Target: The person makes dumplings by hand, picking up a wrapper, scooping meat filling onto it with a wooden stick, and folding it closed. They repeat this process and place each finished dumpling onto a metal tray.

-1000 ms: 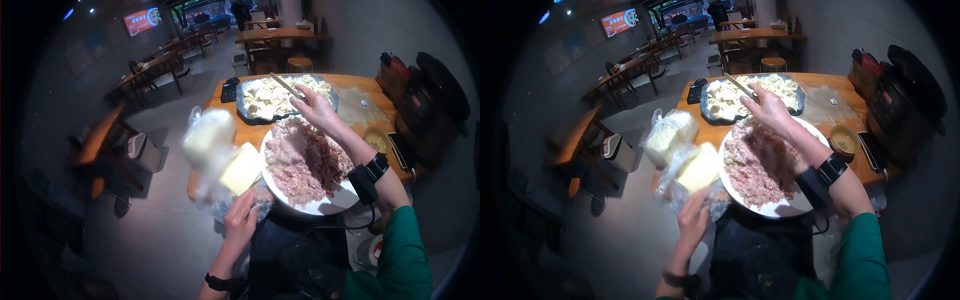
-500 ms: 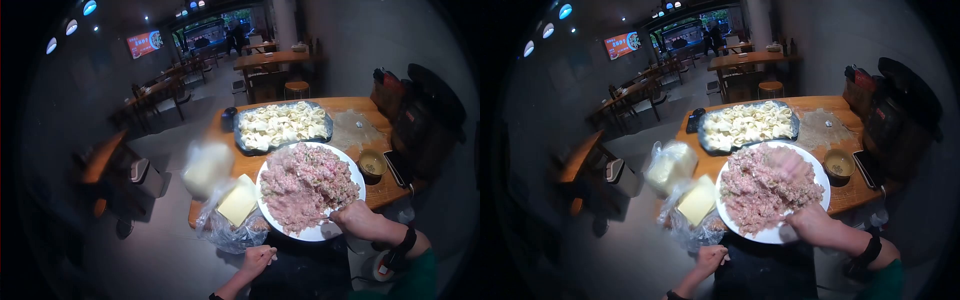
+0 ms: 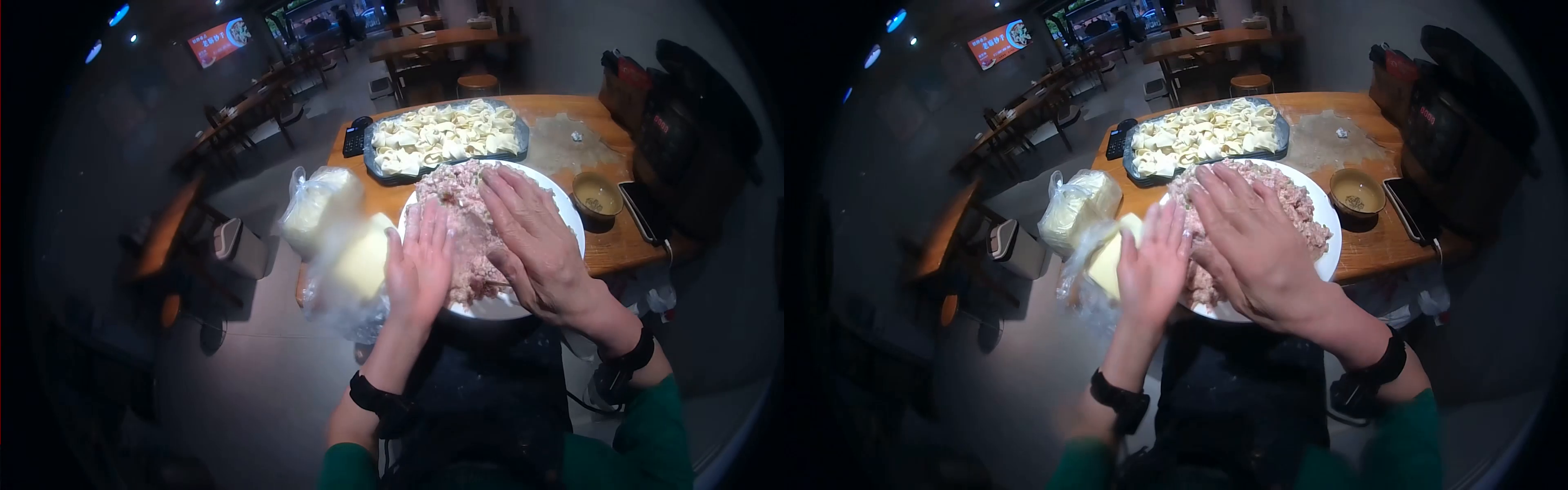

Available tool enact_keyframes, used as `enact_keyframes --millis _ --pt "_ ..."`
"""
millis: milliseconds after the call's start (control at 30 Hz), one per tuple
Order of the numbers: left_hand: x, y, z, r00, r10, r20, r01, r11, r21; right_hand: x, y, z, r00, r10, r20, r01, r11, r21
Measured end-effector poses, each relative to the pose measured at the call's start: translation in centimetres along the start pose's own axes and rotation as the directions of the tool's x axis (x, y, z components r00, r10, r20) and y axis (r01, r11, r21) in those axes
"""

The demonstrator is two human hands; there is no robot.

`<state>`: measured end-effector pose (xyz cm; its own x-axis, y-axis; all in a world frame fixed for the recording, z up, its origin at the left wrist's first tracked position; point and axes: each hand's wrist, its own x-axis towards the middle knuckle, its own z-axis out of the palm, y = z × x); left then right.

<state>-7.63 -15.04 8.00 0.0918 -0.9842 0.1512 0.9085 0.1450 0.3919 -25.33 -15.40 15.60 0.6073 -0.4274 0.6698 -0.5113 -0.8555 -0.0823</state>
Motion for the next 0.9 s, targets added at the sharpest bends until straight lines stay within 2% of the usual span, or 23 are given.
enact_keyframes --millis 67,133,167,200,233,300,333,367,400,467,500,533,567,600,633,667,700,733,767,800,833,867,900 --pt "0.4 0.0 0.5 1.0 -0.005 0.021 0.005 0.999 -0.044 1.6 -1.5 2.1 0.979 -0.137 -0.152 0.17 0.959 0.227" --pt "-0.8 -0.1 2.2 0.999 -0.042 -0.016 0.043 0.998 0.039 1.0 1.1 10.3 0.99 -0.135 -0.048 0.141 0.975 0.171" --pt "-2.1 0.2 2.8 0.992 -0.123 -0.043 0.119 0.989 -0.085 1.5 2.3 8.9 0.994 -0.097 -0.055 0.103 0.987 0.12" --pt "-3.2 0.6 2.7 0.995 -0.063 0.084 0.066 0.997 -0.043 2.5 4.1 6.9 0.989 0.089 0.117 -0.108 0.98 0.169" --pt "-3.9 1.3 2.1 0.982 -0.016 0.19 0.019 1.0 -0.013 2.6 4.8 5.3 0.914 0.28 0.293 -0.346 0.916 0.202" --pt "-3.2 2.1 1.0 0.999 0.031 -0.029 -0.031 1.0 -0.001 2.2 3.0 4.0 0.986 0.159 0.038 -0.163 0.939 0.304" --pt "-3.2 1.3 1.0 1.0 -0.003 -0.021 0.003 1.0 -0.011 2.6 1.2 5.0 0.998 -0.025 -0.062 0.035 0.984 0.174" --pt "-3.3 0.8 2.0 1.0 0.014 -0.004 -0.014 0.999 0.029 1.8 -1.1 6.4 0.981 -0.192 -0.01 0.191 0.968 0.164" --pt "-3.5 0.4 2.9 0.999 0.031 0.013 -0.032 0.997 0.068 1.6 -0.6 7.0 0.986 -0.165 -0.009 0.165 0.976 0.145" --pt "-4.5 -0.2 3.9 0.999 -0.053 0.011 0.053 0.998 -0.036 0.1 1.5 8.9 0.985 -0.118 0.124 0.115 0.993 0.035" --pt "-4.8 0.0 3.5 0.986 -0.103 0.13 0.111 0.992 -0.057 -0.1 3.1 7.9 0.992 -0.07 -0.102 0.065 0.997 -0.05" --pt "-5.6 0.3 2.9 0.959 -0.158 0.235 0.179 0.981 -0.07 -2.0 4.8 6.1 0.985 -0.035 -0.171 0.036 0.999 0.004" --pt "-6.3 1.1 2.1 0.967 -0.115 0.226 0.136 0.987 -0.082 -3.8 6.2 3.3 0.972 0.004 -0.234 0.01 0.998 0.06" --pt "-6.6 2.5 0.1 0.988 -0.083 0.128 0.095 0.992 -0.087 -4.7 7.8 2.6 0.893 0.085 -0.443 -0.012 0.986 0.166" --pt "-7.1 3.7 -1.0 0.998 -0.061 0.015 0.062 0.994 -0.088 -6.7 9.5 0.3 0.926 0.273 -0.261 -0.234 0.957 0.171" --pt "-7.4 4.8 -3.5 0.983 -0.102 0.151 0.11 0.993 -0.046 -8.4 10.8 -1.4 0.855 0.475 -0.21 -0.413 0.867 0.28" --pt "-7.8 5.6 -5.9 0.948 -0.144 0.284 0.15 0.989 0.003 -10.3 12.9 -2.0 0.699 0.679 -0.227 -0.541 0.708 0.453" --pt "-8.7 6.3 -7.1 0.957 -0.154 0.247 0.132 0.986 0.107 -13.3 17.3 -2.0 0.673 0.689 -0.269 -0.615 0.723 0.315" --pt "-9.6 6.9 -8.3 0.965 -0.161 0.207 0.116 0.97 0.212 -15.2 19.5 -2.9 0.613 0.731 -0.302 -0.714 0.675 0.185" --pt "-10.6 7.5 -9.8 0.963 -0.17 0.209 0.124 0.969 0.215 -16.8 21.3 -3.8 0.551 0.762 -0.339 -0.797 0.602 0.058" --pt "-11.4 7.8 -11.9 0.993 -0.116 0.008 0.11 0.96 0.259 -18.2 23.0 -4.5 0.539 0.801 -0.261 -0.837 0.544 -0.059" --pt "-12.1 8.1 -14.2 0.981 -0.044 -0.191 0.102 0.947 0.305 -19.4 24.5 -5.2 0.516 0.837 -0.183 -0.854 0.488 -0.179" --pt "-11.7 7.9 -14.2 0.981 -0.043 -0.192 0.102 0.946 0.308 -19.4 25.0 -5.1 0.515 0.837 -0.182 -0.855 0.488 -0.176"
